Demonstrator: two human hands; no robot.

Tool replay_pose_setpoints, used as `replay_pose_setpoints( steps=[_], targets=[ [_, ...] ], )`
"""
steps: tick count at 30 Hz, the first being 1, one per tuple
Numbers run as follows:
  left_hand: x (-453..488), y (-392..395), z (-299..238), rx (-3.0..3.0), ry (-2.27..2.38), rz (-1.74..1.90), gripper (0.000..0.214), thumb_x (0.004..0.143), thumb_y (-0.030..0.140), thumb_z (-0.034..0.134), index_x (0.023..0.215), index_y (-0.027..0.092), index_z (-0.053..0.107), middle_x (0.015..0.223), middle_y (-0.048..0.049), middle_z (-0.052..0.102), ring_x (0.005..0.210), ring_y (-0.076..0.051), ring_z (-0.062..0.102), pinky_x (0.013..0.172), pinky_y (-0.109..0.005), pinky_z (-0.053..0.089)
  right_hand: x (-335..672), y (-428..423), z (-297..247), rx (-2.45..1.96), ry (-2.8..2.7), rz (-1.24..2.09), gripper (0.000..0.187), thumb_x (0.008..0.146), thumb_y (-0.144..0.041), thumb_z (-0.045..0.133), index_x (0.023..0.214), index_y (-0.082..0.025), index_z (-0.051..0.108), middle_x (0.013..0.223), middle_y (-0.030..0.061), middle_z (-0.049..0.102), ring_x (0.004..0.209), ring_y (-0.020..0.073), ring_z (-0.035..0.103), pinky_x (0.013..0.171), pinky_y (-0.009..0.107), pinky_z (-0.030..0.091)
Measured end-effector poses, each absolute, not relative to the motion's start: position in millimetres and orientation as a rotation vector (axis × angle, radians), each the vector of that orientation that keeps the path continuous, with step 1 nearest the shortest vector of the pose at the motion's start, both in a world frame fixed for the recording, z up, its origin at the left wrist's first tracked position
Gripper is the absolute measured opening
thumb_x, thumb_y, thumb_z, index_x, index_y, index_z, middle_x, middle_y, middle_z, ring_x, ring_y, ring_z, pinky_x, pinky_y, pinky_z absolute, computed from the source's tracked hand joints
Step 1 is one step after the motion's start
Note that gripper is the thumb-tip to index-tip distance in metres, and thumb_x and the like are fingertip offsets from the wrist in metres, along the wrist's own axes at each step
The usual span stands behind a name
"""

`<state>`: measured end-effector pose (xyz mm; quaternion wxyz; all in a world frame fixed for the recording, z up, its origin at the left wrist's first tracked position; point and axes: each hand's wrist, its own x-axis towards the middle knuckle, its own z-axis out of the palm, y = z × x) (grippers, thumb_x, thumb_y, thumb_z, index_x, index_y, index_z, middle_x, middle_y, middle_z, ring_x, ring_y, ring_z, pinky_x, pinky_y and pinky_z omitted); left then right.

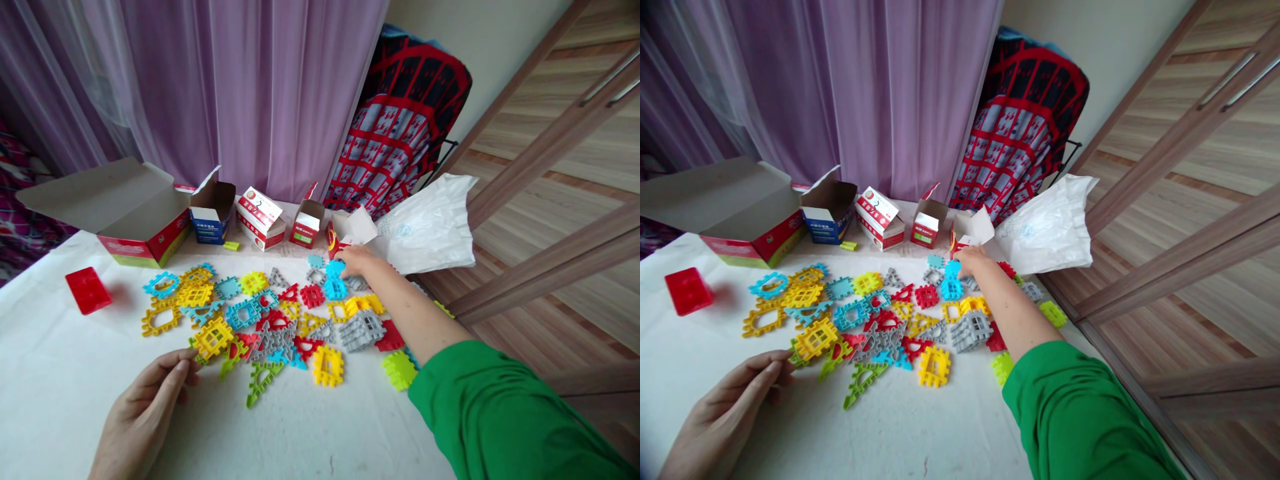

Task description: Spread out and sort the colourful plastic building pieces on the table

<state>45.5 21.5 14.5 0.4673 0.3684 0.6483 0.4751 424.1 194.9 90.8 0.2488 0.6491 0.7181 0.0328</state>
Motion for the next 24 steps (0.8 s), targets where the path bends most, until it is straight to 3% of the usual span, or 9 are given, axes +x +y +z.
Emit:
replay_pose_setpoints(
  steps=[9,24],
  targets=[
    [44.6,20.6,12.6,0.964,1.596,1.163,0.064,0.042,0.079,0.074,0.077,0.025,0.073,0.066,0.0002,0.072,0.057,-0.015,0.06,0.051,-0.023,0.053,425.2,194.8,87.2,1.702,1.963,0.084,0.053,0.078,-0.039,0.071,0.13,-0.027,0.063,0.132,0.0098,0.065,0.122,0.0307,0.059,0.101,0.04,0.045],
    [42.5,19.5,8.6,1.019,1.579,1.169,0.052,0.053,0.071,0.074,0.077,0.026,0.072,0.066,0.0006,0.071,0.057,-0.018,0.06,0.053,-0.028,0.054,429.6,202.7,82.6,1.675,1.977,0.006,0.055,0.075,-0.035,0.072,0.129,-0.03,0.063,0.128,0.0073,0.068,0.115,0.0292,0.064,0.093,0.037,0.05]
  ],
)
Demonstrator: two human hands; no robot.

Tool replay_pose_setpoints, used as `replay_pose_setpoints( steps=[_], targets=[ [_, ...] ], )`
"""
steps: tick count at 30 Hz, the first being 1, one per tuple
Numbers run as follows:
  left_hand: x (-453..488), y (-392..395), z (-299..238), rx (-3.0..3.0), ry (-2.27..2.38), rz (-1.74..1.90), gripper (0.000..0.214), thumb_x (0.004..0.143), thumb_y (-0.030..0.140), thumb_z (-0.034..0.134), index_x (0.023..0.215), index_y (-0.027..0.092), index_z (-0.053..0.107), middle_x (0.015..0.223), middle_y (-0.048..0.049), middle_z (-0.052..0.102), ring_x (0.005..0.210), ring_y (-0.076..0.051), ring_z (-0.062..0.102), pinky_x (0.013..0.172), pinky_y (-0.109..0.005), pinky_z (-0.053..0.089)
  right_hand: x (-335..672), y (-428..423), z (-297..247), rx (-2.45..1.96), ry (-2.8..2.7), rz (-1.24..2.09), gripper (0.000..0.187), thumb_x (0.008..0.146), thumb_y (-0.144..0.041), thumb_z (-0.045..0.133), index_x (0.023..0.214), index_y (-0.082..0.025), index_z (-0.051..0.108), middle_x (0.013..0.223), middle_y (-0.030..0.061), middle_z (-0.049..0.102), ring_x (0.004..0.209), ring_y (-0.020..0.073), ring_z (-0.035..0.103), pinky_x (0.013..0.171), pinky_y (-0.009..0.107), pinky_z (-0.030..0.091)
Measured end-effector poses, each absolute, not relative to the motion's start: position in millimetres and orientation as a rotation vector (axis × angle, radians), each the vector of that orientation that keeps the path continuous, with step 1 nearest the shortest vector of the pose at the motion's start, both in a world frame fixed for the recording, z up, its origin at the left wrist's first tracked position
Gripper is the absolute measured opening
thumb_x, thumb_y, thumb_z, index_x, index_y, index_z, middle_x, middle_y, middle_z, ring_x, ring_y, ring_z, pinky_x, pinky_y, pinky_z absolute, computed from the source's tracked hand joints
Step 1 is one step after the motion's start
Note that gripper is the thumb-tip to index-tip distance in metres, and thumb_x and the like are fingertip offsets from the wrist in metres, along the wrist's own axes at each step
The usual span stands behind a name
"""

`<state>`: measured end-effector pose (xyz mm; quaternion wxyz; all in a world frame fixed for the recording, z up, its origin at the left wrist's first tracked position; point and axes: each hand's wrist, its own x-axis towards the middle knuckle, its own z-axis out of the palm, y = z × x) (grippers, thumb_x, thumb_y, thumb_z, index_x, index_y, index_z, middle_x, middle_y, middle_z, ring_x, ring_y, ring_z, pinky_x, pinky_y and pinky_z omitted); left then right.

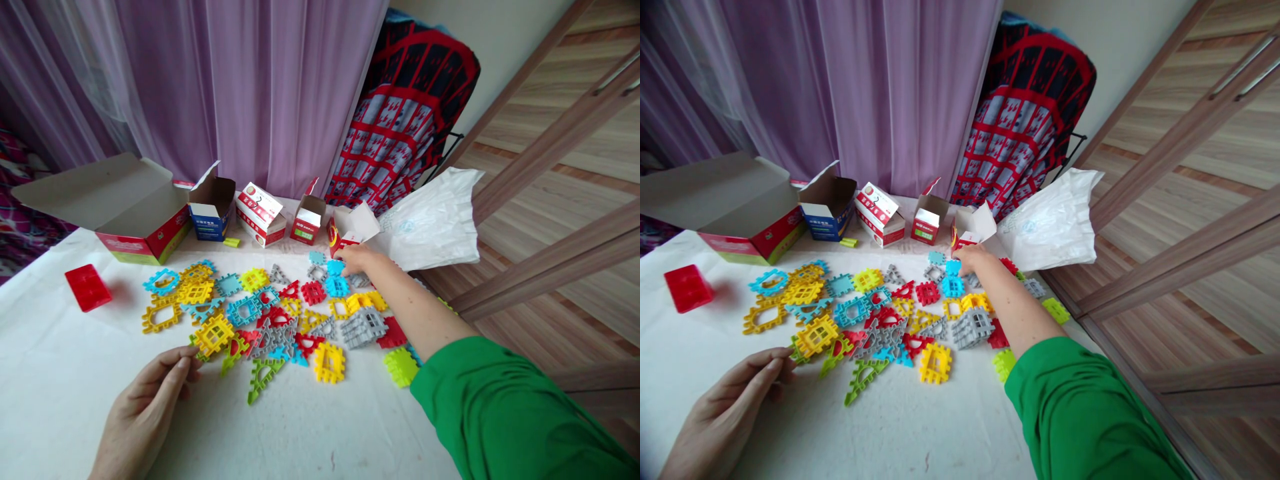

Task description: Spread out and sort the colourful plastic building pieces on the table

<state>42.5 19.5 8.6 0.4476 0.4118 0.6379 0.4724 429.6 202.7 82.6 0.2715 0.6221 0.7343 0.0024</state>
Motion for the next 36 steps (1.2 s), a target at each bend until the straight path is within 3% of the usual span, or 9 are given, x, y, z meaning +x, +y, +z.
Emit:
replay_pose_setpoints(
  steps=[5,14,21,28,36],
  targets=[
    [42.5,19.6,8.0,0.984,1.576,1.153,0.052,0.051,0.071,0.075,0.079,0.026,0.073,0.068,0.0002,0.071,0.059,-0.018,0.06,0.054,-0.028,0.054,429.2,201.1,85.0,1.705,1.967,-0.022,0.054,0.073,-0.031,0.073,0.127,-0.029,0.065,0.123,0.0073,0.07,0.11,0.0292,0.066,0.089,0.036,0.051],
    [43.9,20.2,9.5,0.978,1.547,1.186,0.058,0.048,0.072,0.076,0.079,0.024,0.072,0.067,-0.0006,0.069,0.059,-0.017,0.059,0.052,-0.026,0.051,425.7,187.7,96.7,1.828,2.015,0.023,0.036,0.086,-0.031,0.061,0.121,-0.031,0.069,0.125,0.0058,0.07,0.112,0.0271,0.065,0.089,0.033,0.049],
    [46.7,21.0,9.5,1.042,1.477,1.219,0.056,0.054,0.071,0.073,0.08,0.022,0.07,0.069,-0.0014,0.069,0.059,-0.016,0.06,0.053,-0.025,0.048,414.9,166.2,111.4,1.777,2.071,0.116,0.033,0.087,-0.032,0.057,0.117,-0.031,0.071,0.122,0.0054,0.071,0.112,0.0265,0.064,0.093,0.034,0.047],
    [47.8,20.9,6.7,1.065,1.408,1.233,0.059,0.056,0.071,0.071,0.084,0.02,0.069,0.07,-0.003,0.07,0.06,-0.017,0.062,0.053,-0.025,0.049,395.4,141.1,110.3,1.631,1.987,0.112,0.063,0.072,-0.043,0.076,0.13,-0.023,0.062,0.136,0.0144,0.058,0.128,0.0327,0.052,0.105,0.043,0.039],
    [46.8,20.9,6.1,1.111,1.389,1.207,0.061,0.059,0.075,0.066,0.087,0.02,0.069,0.072,-0.0041,0.072,0.062,-0.018,0.065,0.055,-0.027,0.05,384.5,137.7,92.1,1.621,1.974,0.133,0.066,0.068,-0.041,0.082,0.127,-0.019,0.061,0.136,0.017,0.056,0.13,0.0326,0.048,0.11,0.043,0.033]
  ],
)
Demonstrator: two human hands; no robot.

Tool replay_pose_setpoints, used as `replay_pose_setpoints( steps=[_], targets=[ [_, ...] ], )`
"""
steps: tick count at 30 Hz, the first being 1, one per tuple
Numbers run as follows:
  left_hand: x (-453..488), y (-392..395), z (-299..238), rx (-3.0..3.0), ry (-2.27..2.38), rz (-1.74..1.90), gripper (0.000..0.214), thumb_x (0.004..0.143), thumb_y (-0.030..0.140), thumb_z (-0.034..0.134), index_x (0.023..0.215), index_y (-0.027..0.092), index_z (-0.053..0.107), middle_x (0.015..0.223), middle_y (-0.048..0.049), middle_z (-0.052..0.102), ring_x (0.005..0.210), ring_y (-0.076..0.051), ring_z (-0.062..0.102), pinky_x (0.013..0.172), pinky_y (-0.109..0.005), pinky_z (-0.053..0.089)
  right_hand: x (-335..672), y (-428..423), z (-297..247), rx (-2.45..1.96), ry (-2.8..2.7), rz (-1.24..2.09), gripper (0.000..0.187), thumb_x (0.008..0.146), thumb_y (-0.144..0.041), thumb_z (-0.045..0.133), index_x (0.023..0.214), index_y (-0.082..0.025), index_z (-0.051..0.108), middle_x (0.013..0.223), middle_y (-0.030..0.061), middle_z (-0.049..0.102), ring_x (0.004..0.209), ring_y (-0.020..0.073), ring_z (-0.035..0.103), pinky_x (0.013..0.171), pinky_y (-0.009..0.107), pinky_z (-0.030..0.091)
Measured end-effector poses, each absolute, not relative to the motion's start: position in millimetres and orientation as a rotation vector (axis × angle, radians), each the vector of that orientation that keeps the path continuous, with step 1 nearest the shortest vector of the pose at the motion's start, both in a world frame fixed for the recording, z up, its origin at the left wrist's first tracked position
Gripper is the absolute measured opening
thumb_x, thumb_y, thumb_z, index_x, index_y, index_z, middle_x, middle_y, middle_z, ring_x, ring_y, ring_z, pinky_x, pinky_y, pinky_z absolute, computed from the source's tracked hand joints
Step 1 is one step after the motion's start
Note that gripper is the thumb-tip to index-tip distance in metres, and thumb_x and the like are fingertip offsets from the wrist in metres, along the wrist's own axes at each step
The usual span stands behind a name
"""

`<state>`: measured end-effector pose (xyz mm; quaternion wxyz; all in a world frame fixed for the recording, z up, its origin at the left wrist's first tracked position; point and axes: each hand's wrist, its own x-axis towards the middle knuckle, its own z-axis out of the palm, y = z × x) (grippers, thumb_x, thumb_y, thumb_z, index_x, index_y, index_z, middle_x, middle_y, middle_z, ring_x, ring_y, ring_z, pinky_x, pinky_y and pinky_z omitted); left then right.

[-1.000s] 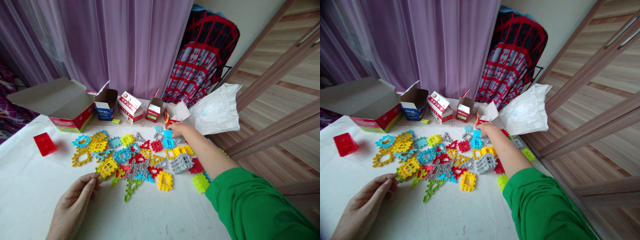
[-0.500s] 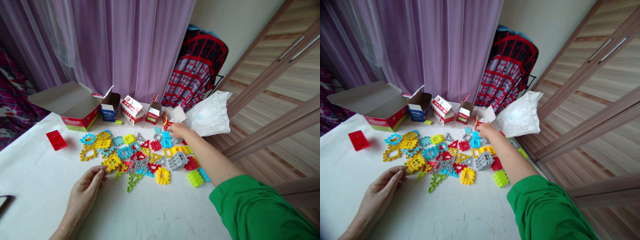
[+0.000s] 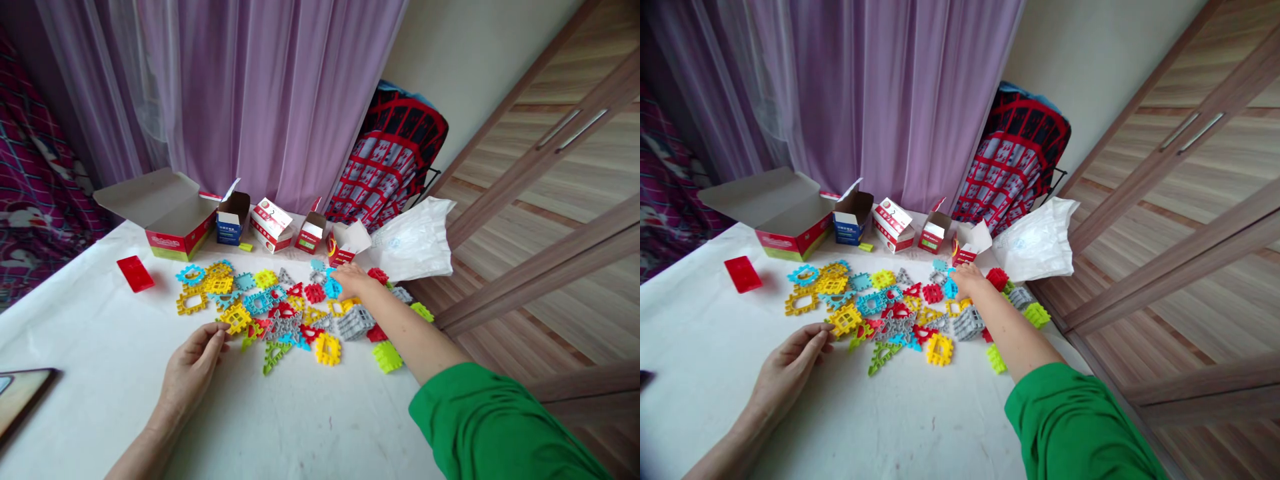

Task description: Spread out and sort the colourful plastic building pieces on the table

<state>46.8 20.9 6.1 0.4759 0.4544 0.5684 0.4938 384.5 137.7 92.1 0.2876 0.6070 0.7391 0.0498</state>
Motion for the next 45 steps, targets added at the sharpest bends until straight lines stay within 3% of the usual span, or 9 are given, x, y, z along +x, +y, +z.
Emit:
replay_pose_setpoints(
  steps=[9,18,21,24,27,33,38,45],
  targets=[
    [46.8,21.5,3.0,1.095,1.423,1.182,0.063,0.058,0.075,0.066,0.087,0.02,0.069,0.075,-0.005,0.073,0.063,-0.018,0.065,0.055,-0.027,0.05,388.5,144.1,77.4,1.592,1.987,0.185,0.053,0.072,-0.043,0.077,0.118,-0.021,0.065,0.13,0.0139,0.061,0.124,0.0303,0.052,0.106,0.041,0.034],
    [46.4,21.1,4.7,1.102,1.428,1.177,0.063,0.059,0.075,0.066,0.089,0.019,0.068,0.074,-0.0041,0.071,0.063,-0.017,0.064,0.056,-0.027,0.05,385.3,139.3,91.8,1.628,2.003,0.138,0.066,0.073,-0.043,0.078,0.131,-0.02,0.059,0.135,0.0161,0.058,0.127,0.0328,0.05,0.106,0.042,0.036],
    [46.4,21.0,6.3,1.116,1.419,1.176,0.063,0.06,0.075,0.065,0.089,0.019,0.068,0.074,-0.004,0.071,0.063,-0.017,0.064,0.056,-0.027,0.051,380.6,130.9,103.1,1.697,2.081,0.15,0.055,0.08,-0.041,0.071,0.131,-0.021,0.06,0.133,0.0147,0.06,0.126,0.0316,0.052,0.105,0.04,0.038],
    [46.6,21.6,6.5,1.116,1.412,1.189,0.064,0.058,0.076,0.066,0.088,0.019,0.068,0.072,-0.0036,0.071,0.062,-0.017,0.064,0.056,-0.027,0.051,362.4,109.7,103.9,1.786,2.283,0.176,0.034,0.089,-0.035,0.063,0.12,-0.023,0.067,0.123,0.0101,0.067,0.118,0.0265,0.058,0.1,0.036,0.041],
    [46.7,23.2,4.2,1.097,1.408,1.209,0.066,0.054,0.077,0.068,0.086,0.019,0.068,0.071,-0.0034,0.071,0.062,-0.017,0.063,0.055,-0.027,0.05,330.1,72.4,82.8,1.903,2.585,0.129,0.019,0.094,-0.028,0.056,0.103,-0.024,0.072,0.104,0.0053,0.074,0.101,0.0193,0.065,0.088,0.028,0.045],
    [44.4,26.4,-1.7,1.103,1.388,1.254,0.063,0.055,0.072,0.07,0.089,0.019,0.068,0.075,-0.0038,0.072,0.062,-0.016,0.062,0.054,-0.026,0.05,272.7,-10.9,8.6,2.147,3.003,-0.02,0.017,0.088,-0.017,0.058,0.079,-0.023,0.07,0.075,-0.001,0.073,0.072,0.0127,0.066,0.068,0.021,0.042],
    [42.5,29.1,-7.8,1.184,1.407,1.29,0.057,0.06,0.066,0.068,0.091,0.019,0.068,0.076,-0.0045,0.072,0.063,-0.018,0.064,0.056,-0.028,0.052,265.1,-37.9,-22.6,2.236,3.075,-0.128,0.016,0.087,-0.016,0.057,0.082,-0.022,0.07,0.076,-0.001,0.075,0.072,0.0129,0.068,0.068,0.021,0.043],
    [47.7,27.8,-15.4,1.514,1.615,1.187,0.042,0.068,0.056,0.051,0.089,0.023,0.068,0.08,-0.0035,0.076,0.071,-0.022,0.069,0.068,-0.032,0.053,264.2,-39.2,-23.7,2.364,2.822,-0.146,0.016,0.088,-0.022,0.058,0.088,-0.023,0.074,0.082,0.0003,0.077,0.077,0.0147,0.07,0.066,0.022,0.042]
  ],
)
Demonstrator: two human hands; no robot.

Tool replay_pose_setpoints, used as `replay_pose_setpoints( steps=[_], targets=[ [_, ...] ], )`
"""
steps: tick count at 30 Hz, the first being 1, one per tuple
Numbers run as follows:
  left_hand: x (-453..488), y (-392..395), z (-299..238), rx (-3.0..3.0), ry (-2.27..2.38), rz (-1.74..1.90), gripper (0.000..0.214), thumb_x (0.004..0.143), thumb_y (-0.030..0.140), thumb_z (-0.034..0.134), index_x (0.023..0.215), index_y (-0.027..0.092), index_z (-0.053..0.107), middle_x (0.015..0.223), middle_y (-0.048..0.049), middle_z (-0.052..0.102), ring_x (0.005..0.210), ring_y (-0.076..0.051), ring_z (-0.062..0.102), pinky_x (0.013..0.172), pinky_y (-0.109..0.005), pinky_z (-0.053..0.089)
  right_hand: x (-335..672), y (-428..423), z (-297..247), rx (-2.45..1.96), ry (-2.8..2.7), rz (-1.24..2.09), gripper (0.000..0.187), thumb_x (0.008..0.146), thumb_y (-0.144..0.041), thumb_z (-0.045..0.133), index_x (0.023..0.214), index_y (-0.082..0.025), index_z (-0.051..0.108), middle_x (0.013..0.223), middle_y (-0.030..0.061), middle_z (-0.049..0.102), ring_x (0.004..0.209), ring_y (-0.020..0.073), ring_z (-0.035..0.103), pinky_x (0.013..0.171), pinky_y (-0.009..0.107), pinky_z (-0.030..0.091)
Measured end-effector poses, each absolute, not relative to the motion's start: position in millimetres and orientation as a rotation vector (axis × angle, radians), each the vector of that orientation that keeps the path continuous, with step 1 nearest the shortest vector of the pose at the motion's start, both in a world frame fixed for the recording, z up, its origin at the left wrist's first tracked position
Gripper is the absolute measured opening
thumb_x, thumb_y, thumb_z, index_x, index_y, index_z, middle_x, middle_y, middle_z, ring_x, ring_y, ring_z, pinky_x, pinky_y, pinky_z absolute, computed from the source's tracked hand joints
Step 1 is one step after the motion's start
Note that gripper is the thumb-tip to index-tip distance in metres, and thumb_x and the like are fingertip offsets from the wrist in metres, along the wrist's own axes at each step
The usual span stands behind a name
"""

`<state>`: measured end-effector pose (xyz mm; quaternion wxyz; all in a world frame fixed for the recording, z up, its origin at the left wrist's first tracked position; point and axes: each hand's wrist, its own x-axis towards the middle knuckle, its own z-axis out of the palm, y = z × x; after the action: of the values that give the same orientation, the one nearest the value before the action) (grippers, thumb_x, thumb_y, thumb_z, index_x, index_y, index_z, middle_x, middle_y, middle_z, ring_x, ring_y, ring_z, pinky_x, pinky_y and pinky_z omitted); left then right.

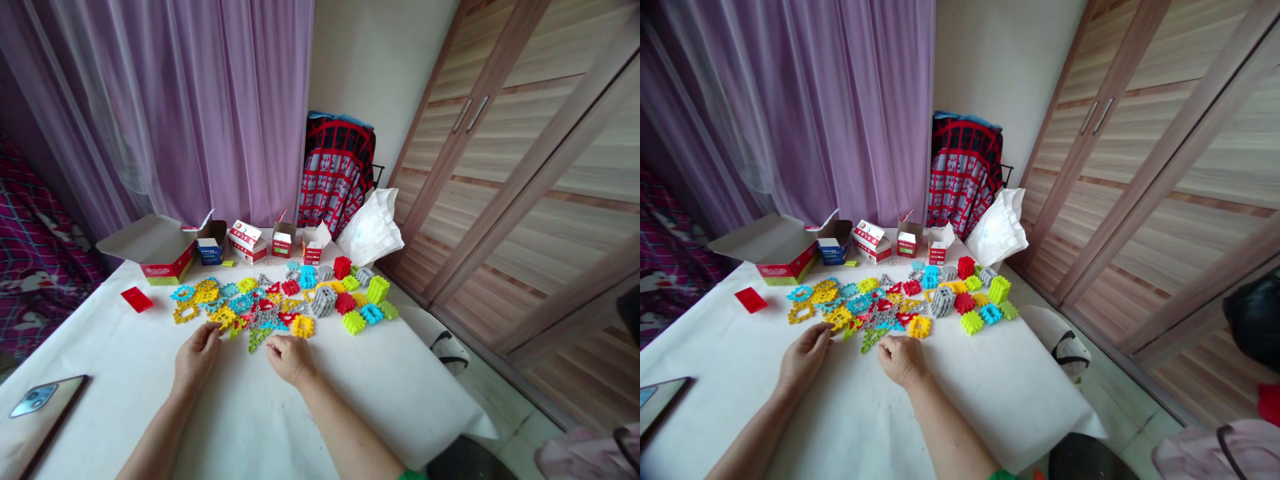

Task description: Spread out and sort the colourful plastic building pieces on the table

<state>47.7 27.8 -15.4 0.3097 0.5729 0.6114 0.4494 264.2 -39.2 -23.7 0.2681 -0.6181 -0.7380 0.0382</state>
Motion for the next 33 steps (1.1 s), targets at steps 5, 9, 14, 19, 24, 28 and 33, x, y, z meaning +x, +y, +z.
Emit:
replay_pose_setpoints(
  steps=[5,9,14,19,24,28,33],
  targets=[
    [50.5,18.5,-8.5,1.597,1.723,1.138,0.032,0.067,0.049,0.051,0.082,0.027,0.068,0.08,-0.0014,0.077,0.08,-0.024,0.071,0.07,-0.031,0.051,262.7,-40.8,-14.0,-1.75,-1.976,0.144,0.018,0.09,-0.023,0.057,0.09,-0.024,0.074,0.088,0.0011,0.078,0.079,0.0146,0.069,0.066,0.022,0.04],
    [50.9,8.4,-6.4,1.627,1.768,1.107,0.033,0.068,0.048,0.049,0.085,0.026,0.068,0.08,-0.0022,0.077,0.08,-0.025,0.071,0.072,-0.032,0.051,263.1,-41.1,-11.5,-1.767,-1.937,0.142,0.019,0.09,-0.023,0.055,0.09,-0.023,0.075,0.087,0.0014,0.078,0.076,0.0146,0.068,0.064,0.023,0.036],
    [51.5,-3.6,-8.2,1.642,1.788,1.076,0.033,0.069,0.048,0.05,0.086,0.027,0.068,0.082,-0.0029,0.077,0.084,-0.025,0.071,0.075,-0.032,0.052,263.5,-41.5,-11.3,-1.778,-1.905,0.126,0.02,0.09,-0.022,0.055,0.089,-0.022,0.075,0.085,0.0017,0.077,0.071,0.0146,0.065,0.061,0.025,0.031],
    [51.9,-11.0,-7.7,1.613,1.802,1.054,0.031,0.069,0.048,0.052,0.086,0.027,0.069,0.083,-0.0024,0.077,0.085,-0.026,0.071,0.076,-0.032,0.052,263.8,-42.6,-9.4,-1.806,-1.908,0.13,0.022,0.09,-0.024,0.054,0.09,-0.021,0.075,0.083,0.0033,0.077,0.069,0.0148,0.063,0.059,0.026,0.027],
    [52.4,-13.0,-8.8,1.548,1.787,1.037,0.034,0.072,0.046,0.05,0.09,0.024,0.068,0.082,-0.0034,0.077,0.073,-0.022,0.071,0.07,-0.032,0.054,263.7,-43.3,-7.1,-1.815,-1.915,0.134,0.021,0.09,-0.024,0.055,0.09,-0.022,0.076,0.083,0.0038,0.077,0.068,0.0147,0.063,0.058,0.026,0.026],
    [53.5,-14.5,-8.4,1.516,1.737,1.032,0.038,0.073,0.049,0.048,0.091,0.022,0.068,0.076,-0.0044,0.075,0.06,-0.019,0.069,0.06,-0.03,0.054,263.5,-45.8,-4.0,-1.809,-1.911,0.122,0.02,0.09,-0.023,0.056,0.088,-0.021,0.076,0.081,0.0025,0.077,0.067,0.0139,0.062,0.058,0.025,0.027],
    [55.0,-18.2,-4.8,1.509,1.711,1.054,0.05,0.071,0.061,0.049,0.092,0.02,0.068,0.074,-0.0051,0.074,0.058,-0.019,0.067,0.059,-0.031,0.054,262.8,-49.3,-1.1,-1.804,-1.918,0.077,0.022,0.091,-0.02,0.053,0.09,-0.02,0.075,0.081,0.0001,0.076,0.069,0.013,0.062,0.059,0.023,0.03]
  ],
)
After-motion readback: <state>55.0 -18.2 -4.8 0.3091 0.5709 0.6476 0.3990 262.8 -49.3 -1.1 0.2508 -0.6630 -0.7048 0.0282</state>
